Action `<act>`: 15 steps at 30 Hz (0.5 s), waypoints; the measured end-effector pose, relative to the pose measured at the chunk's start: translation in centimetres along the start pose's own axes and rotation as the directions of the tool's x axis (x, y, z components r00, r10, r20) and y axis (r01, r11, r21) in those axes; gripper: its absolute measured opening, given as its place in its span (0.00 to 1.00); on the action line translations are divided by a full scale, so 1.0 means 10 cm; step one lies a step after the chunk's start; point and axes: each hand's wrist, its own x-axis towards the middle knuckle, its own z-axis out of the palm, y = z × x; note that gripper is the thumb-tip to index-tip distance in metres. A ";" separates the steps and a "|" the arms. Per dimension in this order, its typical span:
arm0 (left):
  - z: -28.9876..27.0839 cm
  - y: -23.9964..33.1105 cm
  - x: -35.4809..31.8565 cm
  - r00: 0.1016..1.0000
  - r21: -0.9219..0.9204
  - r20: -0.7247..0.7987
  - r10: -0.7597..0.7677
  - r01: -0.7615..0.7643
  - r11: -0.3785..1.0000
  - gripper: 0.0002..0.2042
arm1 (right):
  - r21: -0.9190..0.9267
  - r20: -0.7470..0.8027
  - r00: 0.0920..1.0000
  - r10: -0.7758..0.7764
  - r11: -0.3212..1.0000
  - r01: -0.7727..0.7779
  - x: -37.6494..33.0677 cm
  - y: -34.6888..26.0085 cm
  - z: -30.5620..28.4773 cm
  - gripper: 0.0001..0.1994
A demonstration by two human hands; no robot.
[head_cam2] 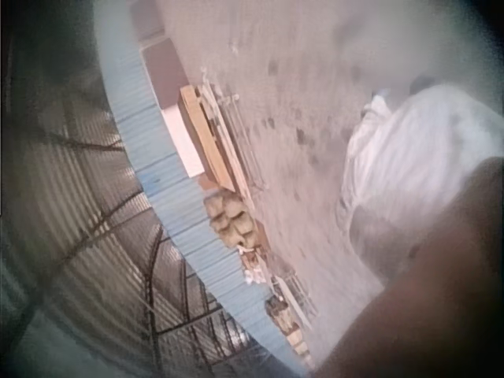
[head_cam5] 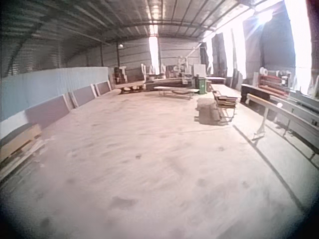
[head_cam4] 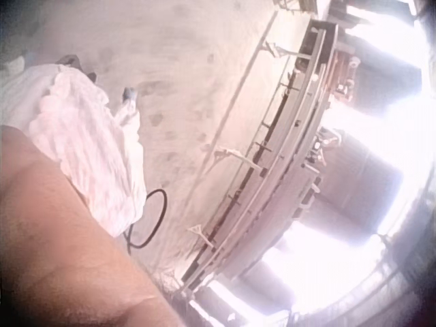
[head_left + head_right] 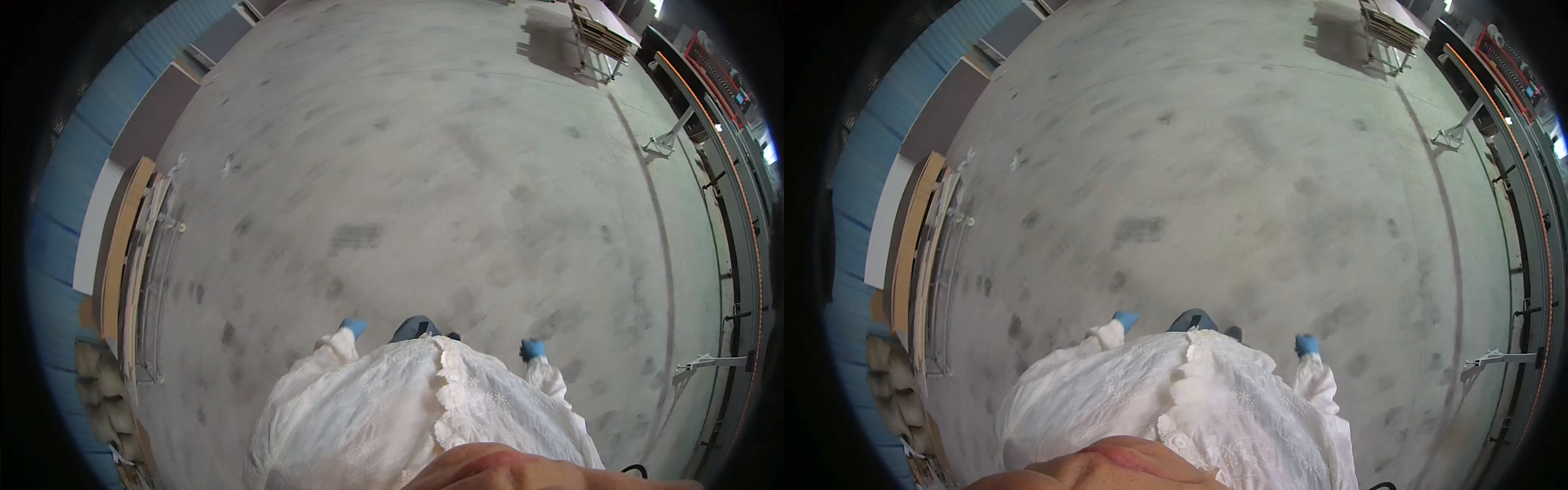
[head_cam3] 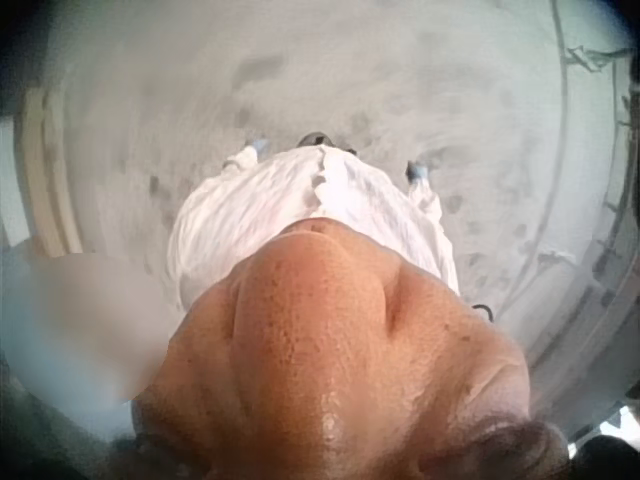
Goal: The person picks up a small metal piece and places it on a stack of wrapped panels. They then walk to a table, pick up a bottle, and place it into a large bag. After walking across the workshop, they retrieve a broom and dustpan, sweep the floor, and finally lift and move a large white panel.
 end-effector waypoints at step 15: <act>-2.42 6.01 3.35 0.991 0.200 -0.035 0.128 -0.119 0.973 0.23 | 0.054 0.020 0.998 0.055 0.997 -0.056 3.63 -5.17 -0.87 0.13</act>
